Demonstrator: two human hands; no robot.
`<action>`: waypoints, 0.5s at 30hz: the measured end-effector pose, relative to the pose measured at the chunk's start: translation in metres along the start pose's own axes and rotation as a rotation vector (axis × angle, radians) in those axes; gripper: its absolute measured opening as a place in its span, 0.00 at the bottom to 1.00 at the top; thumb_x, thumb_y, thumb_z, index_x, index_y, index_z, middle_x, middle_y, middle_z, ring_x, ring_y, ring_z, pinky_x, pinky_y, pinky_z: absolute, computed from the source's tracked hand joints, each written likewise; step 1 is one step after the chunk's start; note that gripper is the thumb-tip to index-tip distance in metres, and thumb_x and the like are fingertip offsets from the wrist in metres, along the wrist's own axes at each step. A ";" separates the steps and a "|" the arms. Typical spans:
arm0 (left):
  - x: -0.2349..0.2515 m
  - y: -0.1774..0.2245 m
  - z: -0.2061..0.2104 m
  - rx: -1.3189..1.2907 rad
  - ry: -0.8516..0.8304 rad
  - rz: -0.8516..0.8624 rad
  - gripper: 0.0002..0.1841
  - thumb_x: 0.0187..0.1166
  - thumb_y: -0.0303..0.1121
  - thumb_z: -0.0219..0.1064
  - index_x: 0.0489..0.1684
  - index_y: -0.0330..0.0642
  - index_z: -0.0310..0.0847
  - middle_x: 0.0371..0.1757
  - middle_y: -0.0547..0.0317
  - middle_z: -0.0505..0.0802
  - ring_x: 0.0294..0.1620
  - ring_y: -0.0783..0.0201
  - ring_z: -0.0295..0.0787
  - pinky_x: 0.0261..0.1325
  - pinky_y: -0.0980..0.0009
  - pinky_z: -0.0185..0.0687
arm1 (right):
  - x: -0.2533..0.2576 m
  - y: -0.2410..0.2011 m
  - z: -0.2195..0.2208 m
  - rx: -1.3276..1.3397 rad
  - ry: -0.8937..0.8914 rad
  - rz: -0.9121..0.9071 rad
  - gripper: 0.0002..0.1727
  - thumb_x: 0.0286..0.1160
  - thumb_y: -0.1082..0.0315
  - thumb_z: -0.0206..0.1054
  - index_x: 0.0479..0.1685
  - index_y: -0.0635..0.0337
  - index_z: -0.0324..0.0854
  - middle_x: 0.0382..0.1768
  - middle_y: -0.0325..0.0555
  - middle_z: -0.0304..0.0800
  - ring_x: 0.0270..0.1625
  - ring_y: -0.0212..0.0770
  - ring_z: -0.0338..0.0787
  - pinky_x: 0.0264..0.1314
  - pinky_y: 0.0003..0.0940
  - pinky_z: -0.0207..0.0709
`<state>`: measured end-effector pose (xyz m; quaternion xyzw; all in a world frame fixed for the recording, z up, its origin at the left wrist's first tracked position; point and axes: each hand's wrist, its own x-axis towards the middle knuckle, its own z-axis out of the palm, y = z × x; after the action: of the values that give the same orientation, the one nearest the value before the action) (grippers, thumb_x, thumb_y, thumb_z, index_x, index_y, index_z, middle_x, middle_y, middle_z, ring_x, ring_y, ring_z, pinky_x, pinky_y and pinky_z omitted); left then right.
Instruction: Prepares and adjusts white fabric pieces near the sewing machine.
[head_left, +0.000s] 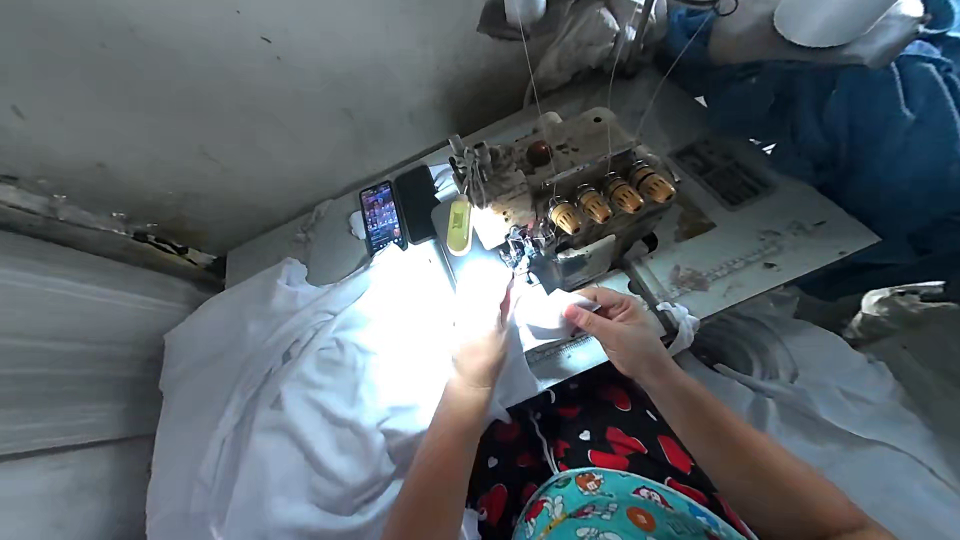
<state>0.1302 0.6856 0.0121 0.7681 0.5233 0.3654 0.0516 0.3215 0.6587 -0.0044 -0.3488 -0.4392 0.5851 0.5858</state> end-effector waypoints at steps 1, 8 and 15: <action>-0.002 0.001 0.001 -0.026 0.029 0.020 0.09 0.77 0.27 0.69 0.46 0.33 0.92 0.50 0.45 0.95 0.56 0.52 0.93 0.67 0.59 0.83 | -0.003 -0.001 0.000 -0.003 -0.022 -0.004 0.07 0.70 0.78 0.72 0.40 0.56 0.90 0.35 0.28 0.95 0.37 0.24 0.93 0.46 0.24 0.90; -0.005 0.010 -0.025 -0.111 -0.049 -0.130 0.10 0.80 0.29 0.65 0.42 0.29 0.89 0.37 0.48 0.93 0.39 0.65 0.91 0.51 0.70 0.86 | -0.023 -0.002 0.016 -0.046 -0.258 -0.071 0.07 0.74 0.76 0.69 0.47 0.60 0.85 0.40 0.28 0.93 0.37 0.20 0.91 0.42 0.20 0.88; -0.007 0.019 -0.074 -0.401 -0.512 -0.493 0.09 0.81 0.30 0.67 0.48 0.34 0.86 0.34 0.67 0.89 0.33 0.84 0.81 0.43 0.85 0.78 | -0.039 -0.014 0.036 -0.148 -0.592 -0.418 0.08 0.80 0.73 0.67 0.44 0.70 0.88 0.38 0.44 0.95 0.43 0.18 0.90 0.53 0.11 0.80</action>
<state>0.0974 0.6489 0.0714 0.6603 0.5804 0.2340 0.4151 0.2958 0.6154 0.0177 -0.1086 -0.6926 0.4948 0.5134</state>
